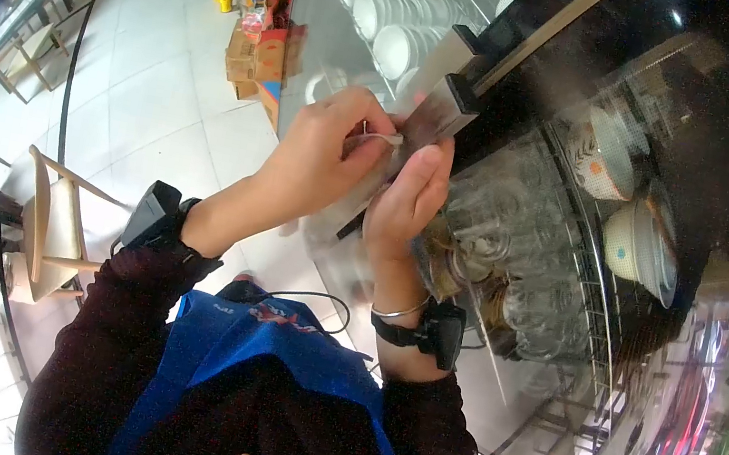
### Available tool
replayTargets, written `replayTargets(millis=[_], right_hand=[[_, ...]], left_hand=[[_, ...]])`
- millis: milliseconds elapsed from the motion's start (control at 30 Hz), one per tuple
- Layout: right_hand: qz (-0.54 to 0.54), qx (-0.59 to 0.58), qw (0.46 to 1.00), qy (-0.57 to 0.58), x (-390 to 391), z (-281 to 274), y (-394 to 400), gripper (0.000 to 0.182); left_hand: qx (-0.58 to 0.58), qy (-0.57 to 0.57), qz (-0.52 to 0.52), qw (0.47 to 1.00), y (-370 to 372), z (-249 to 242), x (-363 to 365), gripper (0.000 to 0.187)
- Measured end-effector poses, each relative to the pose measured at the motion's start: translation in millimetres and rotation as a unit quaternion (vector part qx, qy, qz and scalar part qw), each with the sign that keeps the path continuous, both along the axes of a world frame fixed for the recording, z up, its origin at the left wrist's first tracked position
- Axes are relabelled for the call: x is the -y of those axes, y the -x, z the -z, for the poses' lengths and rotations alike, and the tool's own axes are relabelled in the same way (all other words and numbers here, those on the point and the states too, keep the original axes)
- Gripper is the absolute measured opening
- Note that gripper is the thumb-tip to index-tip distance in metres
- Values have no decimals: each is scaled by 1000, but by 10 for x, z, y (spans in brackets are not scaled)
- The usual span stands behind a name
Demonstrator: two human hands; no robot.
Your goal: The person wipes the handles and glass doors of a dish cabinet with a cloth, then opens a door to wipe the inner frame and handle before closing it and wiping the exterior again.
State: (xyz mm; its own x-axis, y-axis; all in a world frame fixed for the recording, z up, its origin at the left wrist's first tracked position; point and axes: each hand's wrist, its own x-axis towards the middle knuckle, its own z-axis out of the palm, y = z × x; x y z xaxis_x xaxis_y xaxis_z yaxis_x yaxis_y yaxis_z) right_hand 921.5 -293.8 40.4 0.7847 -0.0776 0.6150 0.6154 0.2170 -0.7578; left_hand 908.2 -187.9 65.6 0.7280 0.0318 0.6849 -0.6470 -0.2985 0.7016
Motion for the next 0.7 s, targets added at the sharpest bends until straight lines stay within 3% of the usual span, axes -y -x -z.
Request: replayTargets(millis=[167,267,333,400,433,567,700], right_hand=[[32,24,996,75,31,19,153,43],[63,9,990,129,78,37,311,41],[34,-31,996,80,64,59,366,39],[39,-55,984,165,95,5,417,36],[56,37,979,190,128,116,331,34],[30,15,990,136,168,236,284,32],[4,-11,995,95,255,198,244,31]], left_hand=[[-73,119,30,990,120,-134,-150,9],[-42,139,41,988,201,-173,-69,11],[64,184,38,980,223,-205,69,14],[99,168,26,980,195,-265,148,16],[134,158,6,978,178,-282,186,18],[110,138,2,984,111,-154,238,18],[61,70,-8,996,130,463,178,16]])
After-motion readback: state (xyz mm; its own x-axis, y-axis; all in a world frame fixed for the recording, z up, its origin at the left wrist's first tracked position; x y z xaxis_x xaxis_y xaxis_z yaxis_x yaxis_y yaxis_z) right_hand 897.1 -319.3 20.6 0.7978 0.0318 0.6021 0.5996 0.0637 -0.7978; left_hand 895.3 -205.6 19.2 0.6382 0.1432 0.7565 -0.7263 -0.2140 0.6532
